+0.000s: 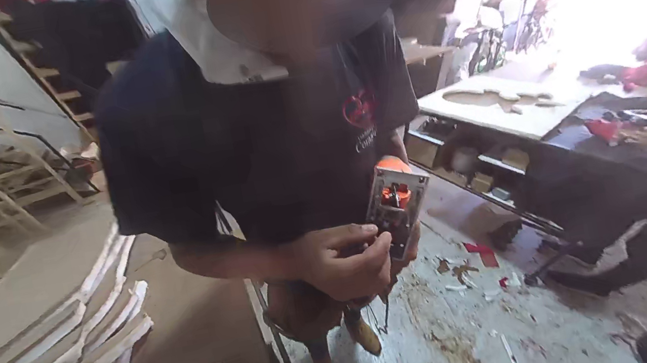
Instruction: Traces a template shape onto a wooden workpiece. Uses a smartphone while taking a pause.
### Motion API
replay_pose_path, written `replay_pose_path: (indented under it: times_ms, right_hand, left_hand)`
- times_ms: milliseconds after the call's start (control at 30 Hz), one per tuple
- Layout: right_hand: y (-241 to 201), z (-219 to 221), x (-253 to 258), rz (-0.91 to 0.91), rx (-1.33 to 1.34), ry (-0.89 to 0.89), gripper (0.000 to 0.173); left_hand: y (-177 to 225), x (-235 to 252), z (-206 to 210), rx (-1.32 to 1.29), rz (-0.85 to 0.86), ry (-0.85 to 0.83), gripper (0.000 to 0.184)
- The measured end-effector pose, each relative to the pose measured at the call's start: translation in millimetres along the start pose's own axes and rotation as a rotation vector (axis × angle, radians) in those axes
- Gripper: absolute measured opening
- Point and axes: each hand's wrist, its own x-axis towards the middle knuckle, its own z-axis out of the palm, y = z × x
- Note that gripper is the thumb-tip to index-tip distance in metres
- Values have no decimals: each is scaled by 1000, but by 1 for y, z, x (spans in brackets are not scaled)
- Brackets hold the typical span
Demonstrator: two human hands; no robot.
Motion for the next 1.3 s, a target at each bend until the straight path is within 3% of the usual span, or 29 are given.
replay_pose_path:
  times_ms: [100,233,433,1300]
  right_hand:
    - [5,0,-1,-37,6,21,46]
    - [17,0,-2,-133,27,44,30]
    - [27,5,-4,-173,11,135,20]
    - [17,9,-3,-101,-10,-9,20]
  left_hand:
    - [13,-3,-15,1,-41,-75,83]
    - [17,-4,-14,-3,-40,-51,80]
    - [7,1,-3,-8,-1,6,80]
    - [9,0,-4,-5,-40,-18,83]
